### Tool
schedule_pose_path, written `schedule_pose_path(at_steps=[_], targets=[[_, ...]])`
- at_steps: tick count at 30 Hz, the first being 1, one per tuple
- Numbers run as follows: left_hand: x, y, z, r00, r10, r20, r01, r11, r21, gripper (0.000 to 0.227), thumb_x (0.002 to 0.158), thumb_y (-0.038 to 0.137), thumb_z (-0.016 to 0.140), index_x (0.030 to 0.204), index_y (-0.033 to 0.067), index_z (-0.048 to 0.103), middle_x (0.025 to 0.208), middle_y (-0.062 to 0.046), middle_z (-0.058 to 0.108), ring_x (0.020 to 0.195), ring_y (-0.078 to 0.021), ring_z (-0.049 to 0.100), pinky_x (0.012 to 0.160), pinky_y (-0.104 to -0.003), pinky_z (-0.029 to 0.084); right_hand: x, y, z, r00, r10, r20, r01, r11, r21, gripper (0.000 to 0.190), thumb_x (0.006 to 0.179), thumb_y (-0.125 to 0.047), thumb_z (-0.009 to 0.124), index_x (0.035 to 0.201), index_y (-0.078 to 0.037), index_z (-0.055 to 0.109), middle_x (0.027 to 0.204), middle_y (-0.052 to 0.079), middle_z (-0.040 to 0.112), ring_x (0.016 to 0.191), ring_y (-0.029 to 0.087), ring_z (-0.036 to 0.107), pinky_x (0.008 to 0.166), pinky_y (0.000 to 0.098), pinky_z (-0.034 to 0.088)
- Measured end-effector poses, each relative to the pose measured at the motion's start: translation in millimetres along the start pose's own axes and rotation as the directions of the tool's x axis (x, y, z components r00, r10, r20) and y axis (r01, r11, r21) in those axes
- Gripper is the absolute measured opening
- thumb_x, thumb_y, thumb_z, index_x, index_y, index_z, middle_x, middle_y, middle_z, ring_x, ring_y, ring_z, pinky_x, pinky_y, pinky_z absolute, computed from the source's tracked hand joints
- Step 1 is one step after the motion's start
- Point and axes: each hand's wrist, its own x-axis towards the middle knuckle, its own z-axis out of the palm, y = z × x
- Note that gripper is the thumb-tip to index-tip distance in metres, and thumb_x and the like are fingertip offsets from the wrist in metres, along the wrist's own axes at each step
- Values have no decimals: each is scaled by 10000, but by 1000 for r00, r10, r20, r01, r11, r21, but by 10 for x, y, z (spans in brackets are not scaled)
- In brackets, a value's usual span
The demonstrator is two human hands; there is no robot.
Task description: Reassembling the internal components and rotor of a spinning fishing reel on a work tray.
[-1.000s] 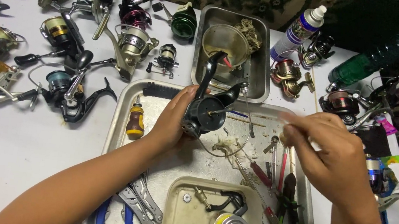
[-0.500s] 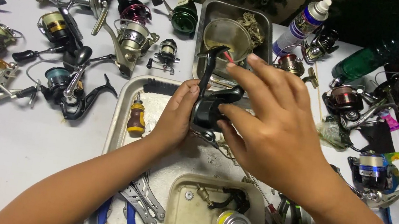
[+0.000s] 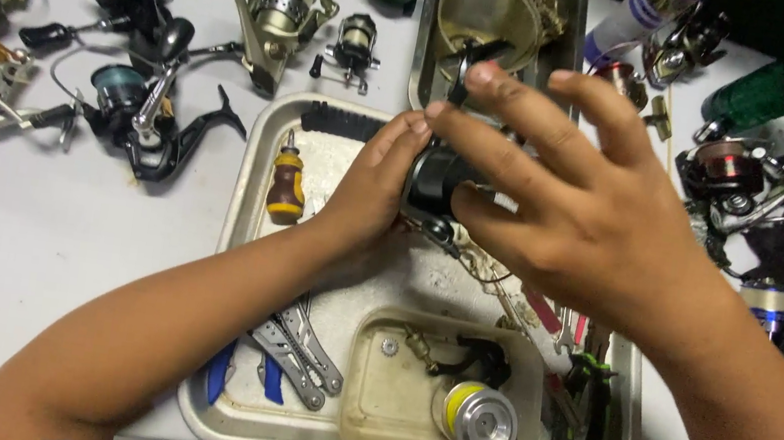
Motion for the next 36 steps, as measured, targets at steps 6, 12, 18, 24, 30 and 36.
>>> schedule_pose_path(at_steps=[6, 12, 18, 24, 30, 36], targets=[[23, -51, -37, 999, 47, -25, -46, 998, 51, 406, 975, 479, 428, 1131, 163, 630, 1091, -27, 692, 1056, -170, 656, 961, -290, 474, -232, -57, -83, 974, 151, -168, -110, 967, 232, 191, 1082, -131, 562, 926, -56, 644, 1295, 220, 719, 1243, 478, 580, 1024, 586, 404], [-11, 95, 5, 993, -111, -32, 104, 981, -163, 520, 934, 529, 365, 1150, 108, 582, 1007, -153, 701, 768, -242, 691, 542, -312, 568, -1117, -257, -32, 840, 488, -237, -331, 807, 488, 311, 1062, -136, 305, 820, 11, 434, 845, 229, 637, 987, 548, 642, 1120, 689, 374], [53, 54, -18, 998, -58, -30, 49, 969, -244, 677, 749, 685, 490, 1132, 135, 584, 1039, -125, 703, 887, -237, 668, 745, -370, 553, -1081, -312, -110, 764, 550, 339, -638, 723, 265, 757, 872, -32, 838, 1529, 71, 476, 1458, 396, 521, 1297, 554, 581, 1046, 631, 550], [53, 103, -27, 998, -56, -4, 53, 964, -259, 687, 654, 751, 568, 1049, 188, 570, 944, -71, 654, 680, -136, 553, 395, -238, 338, -1267, -462, -122, 773, 555, 308, -635, 685, 358, 423, 935, 118, 751, 1347, 75, 668, 1144, 215, 777, 902, 255, 729, 1106, 576, 521], [66, 82, -19, 1000, 7, 7, -4, 948, -318, 611, 691, 718, 626, 1014, 201, 578, 823, 7, 595, 588, -96, 518, 345, -233, 355, -1065, -474, -136, 823, 449, 347, -568, 659, 493, 234, 918, -29, 748, 1136, 42, 701, 1106, 187, 736, 1002, 323, 702, 937, 456, 557], [111, 45, -79, 999, 46, -3, -44, 940, -337, 632, 726, 672, 705, 1114, 185, 601, 960, -21, 624, 710, -148, 594, 380, -269, 416, -1175, -436, -14, 792, 513, 330, -605, 596, 528, 129, 908, 5, 775, 1030, 34, 746, 972, 167, 758, 875, 282, 721, 857, 416, 581]])
